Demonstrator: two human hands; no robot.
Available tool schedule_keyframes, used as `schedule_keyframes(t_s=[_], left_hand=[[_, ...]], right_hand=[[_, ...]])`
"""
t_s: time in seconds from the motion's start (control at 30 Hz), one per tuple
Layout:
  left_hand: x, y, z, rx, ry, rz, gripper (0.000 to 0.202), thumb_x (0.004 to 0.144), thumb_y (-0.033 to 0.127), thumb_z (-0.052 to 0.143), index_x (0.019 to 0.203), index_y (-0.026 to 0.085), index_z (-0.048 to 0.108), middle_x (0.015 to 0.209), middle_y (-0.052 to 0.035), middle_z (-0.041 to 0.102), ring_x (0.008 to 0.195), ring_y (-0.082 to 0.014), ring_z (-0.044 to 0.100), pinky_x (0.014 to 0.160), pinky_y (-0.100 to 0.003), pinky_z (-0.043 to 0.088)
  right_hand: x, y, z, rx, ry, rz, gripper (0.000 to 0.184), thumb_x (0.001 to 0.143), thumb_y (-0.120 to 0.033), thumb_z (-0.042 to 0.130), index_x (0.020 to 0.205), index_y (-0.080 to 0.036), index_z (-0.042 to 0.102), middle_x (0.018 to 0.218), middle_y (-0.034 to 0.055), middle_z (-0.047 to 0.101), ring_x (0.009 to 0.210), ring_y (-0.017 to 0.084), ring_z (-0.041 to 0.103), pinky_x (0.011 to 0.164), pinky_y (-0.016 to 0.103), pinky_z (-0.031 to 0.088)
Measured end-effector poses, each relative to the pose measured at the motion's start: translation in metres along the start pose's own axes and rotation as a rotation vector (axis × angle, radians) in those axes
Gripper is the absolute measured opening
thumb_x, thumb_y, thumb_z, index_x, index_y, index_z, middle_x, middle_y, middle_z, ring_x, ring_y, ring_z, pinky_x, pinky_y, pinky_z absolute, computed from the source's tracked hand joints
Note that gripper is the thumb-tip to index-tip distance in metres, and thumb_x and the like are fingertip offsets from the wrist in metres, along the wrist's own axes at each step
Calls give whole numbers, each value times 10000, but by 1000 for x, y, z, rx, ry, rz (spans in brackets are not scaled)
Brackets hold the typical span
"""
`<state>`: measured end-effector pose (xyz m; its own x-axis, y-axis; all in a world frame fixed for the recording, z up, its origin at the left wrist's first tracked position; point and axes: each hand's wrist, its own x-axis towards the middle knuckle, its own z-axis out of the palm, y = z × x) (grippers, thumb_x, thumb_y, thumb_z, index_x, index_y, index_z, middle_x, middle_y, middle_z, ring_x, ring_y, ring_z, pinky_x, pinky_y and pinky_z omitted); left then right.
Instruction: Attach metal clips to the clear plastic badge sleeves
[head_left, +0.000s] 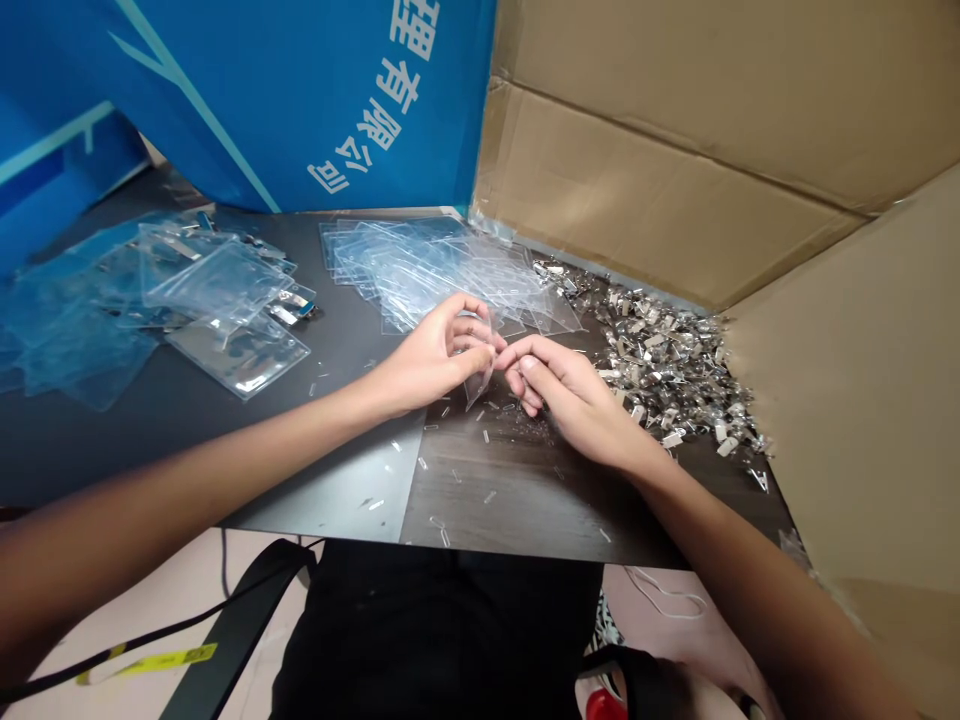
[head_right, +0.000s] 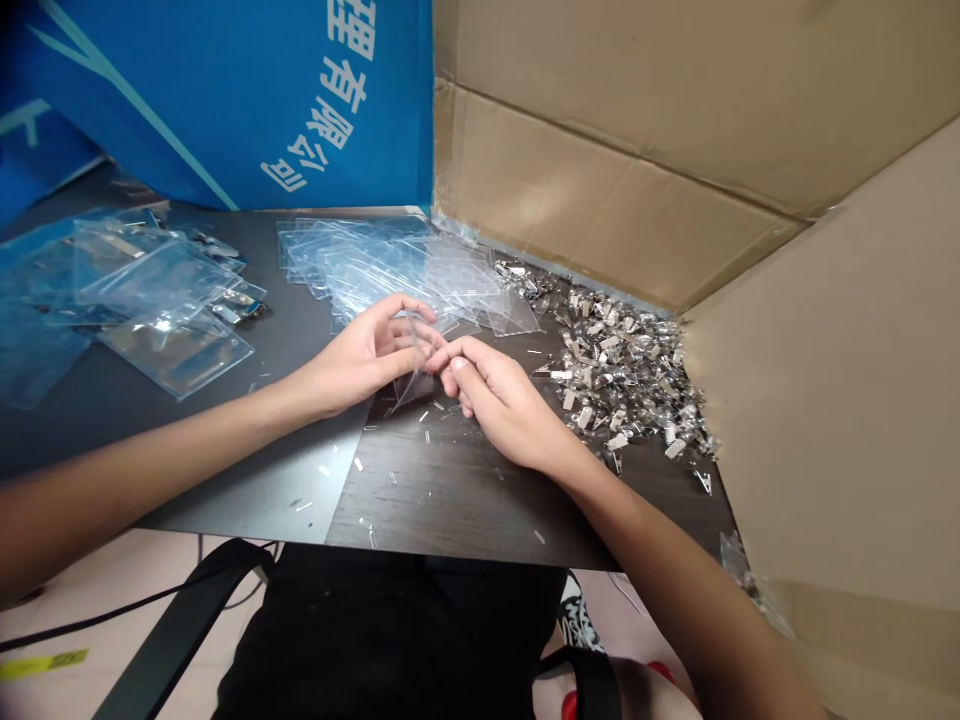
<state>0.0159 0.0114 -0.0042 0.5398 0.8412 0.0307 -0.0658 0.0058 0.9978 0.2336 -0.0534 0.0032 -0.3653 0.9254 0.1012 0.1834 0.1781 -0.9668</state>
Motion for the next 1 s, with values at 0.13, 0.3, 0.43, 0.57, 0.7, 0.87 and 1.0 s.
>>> schedule_keyframes(t_s=[0.13,0.3,0.43,0.57,0.7,0.87,1.0], left_hand=[[1,-2,-1,22,33,0,455,837,187,815,1199,211,542,1082,-50,739,908,-164,732,814,-317,594],[1,-3,0,61,22,39,437,831,203,824,1175,209,554,1079,-49,706,963,-176,711,896,-341,585],[2,-4,1,73,31,62,424,837,194,824,1167,211,558,1065,-44,704,978,-177,704,911,-336,580],[3,-2,0,86,33,74,409,841,186,818,1158,213,560,1073,-48,715,971,-175,705,891,-326,581],[3,0,-2,107,66,97,389,854,199,808,1152,213,557,1068,-48,717,932,-167,689,856,-319,573],[3,0,-3,132,99,129,400,846,217,833,1147,209,569,1038,-35,695,923,-160,653,879,-324,570],[4,-3,-2,135,111,147,435,823,253,867,1152,217,585,1052,-41,683,959,-177,649,858,-324,566]], right_hand=[[2,2,0,66,11,50,132,1049,-146,535,1139,-233,578,880,-30,615,709,127,537,686,309,479],[1,4,1,150,53,81,158,1059,-117,489,1129,-245,549,827,-42,621,656,118,480,631,296,408],[2,4,1,201,16,111,128,1170,-320,528,1077,-244,572,841,-21,659,638,110,507,628,299,435],[6,3,-1,273,-39,113,346,1100,-540,706,968,-223,663,820,-23,592,605,97,472,575,292,397],[9,-3,-3,351,-35,131,273,1083,-477,729,978,-225,710,724,-84,339,569,88,250,540,286,217],[8,-12,-4,381,27,184,111,1038,-208,614,1117,-201,692,787,-56,475,597,94,326,566,292,261],[5,-13,-3,299,32,176,59,1094,-246,571,1144,-221,590,782,-40,628,610,110,493,590,292,368]])
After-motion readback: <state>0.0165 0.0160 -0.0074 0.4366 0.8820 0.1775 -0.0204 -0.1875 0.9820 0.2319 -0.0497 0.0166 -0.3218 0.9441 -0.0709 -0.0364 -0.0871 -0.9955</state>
